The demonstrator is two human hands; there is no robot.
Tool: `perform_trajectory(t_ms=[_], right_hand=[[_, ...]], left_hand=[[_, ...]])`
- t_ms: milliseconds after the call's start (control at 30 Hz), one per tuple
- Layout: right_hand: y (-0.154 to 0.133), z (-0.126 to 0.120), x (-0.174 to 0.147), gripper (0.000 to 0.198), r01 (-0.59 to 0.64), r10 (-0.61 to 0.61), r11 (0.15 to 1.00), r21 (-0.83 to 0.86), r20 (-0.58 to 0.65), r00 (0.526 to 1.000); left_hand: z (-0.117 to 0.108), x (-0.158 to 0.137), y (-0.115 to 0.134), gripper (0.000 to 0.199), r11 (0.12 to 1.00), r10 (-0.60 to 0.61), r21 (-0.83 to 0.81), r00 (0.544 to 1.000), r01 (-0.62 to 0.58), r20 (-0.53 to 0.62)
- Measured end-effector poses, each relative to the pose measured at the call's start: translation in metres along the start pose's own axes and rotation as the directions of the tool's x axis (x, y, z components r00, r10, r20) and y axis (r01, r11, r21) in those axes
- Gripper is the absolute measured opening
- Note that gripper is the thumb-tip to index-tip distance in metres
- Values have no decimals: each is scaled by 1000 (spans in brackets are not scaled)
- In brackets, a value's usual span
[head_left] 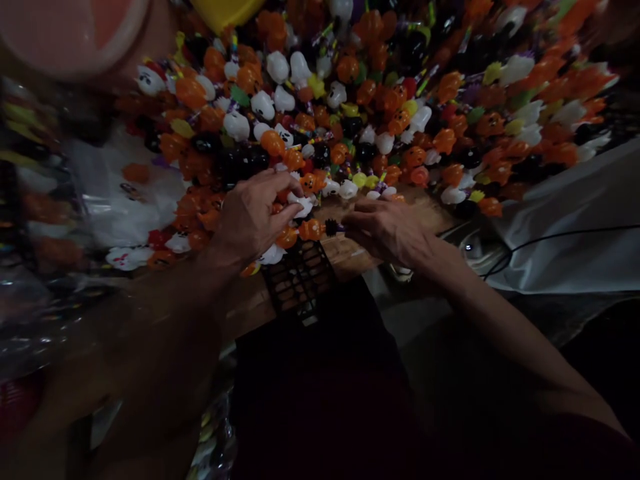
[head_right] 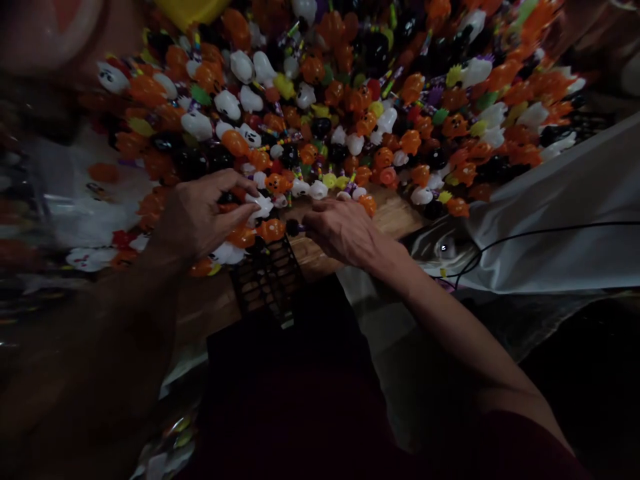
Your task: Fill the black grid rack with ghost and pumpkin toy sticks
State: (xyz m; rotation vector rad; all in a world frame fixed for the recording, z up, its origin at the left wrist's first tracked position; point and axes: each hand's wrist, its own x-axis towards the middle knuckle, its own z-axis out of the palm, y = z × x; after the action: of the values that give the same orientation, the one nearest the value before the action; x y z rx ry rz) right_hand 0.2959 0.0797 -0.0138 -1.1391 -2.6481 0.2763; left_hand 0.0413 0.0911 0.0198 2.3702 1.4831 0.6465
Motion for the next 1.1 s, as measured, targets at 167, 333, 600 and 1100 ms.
perform_trajectory(t_ms=[167,333,600,1100], right_hand=[[-18,-1,-1,27,-75,75,976,203,11,997],[-27,-14,4,28,-162,153,968,194,60,986],[-45,-14,28,19,-132,134,991,29,-73,988],[-38,42,29,25,106,278,655,748,-370,887]], left_hand=[[-2,-2,-8,12,993,114,-24,993,-113,40],[-7,-7,-15,27,981,191,-45,974,-187,121],[-2,-8,-18,33,983,182,-18,971,-182,152],[8,-10,-27,47,993,108,22,984,-112,145]])
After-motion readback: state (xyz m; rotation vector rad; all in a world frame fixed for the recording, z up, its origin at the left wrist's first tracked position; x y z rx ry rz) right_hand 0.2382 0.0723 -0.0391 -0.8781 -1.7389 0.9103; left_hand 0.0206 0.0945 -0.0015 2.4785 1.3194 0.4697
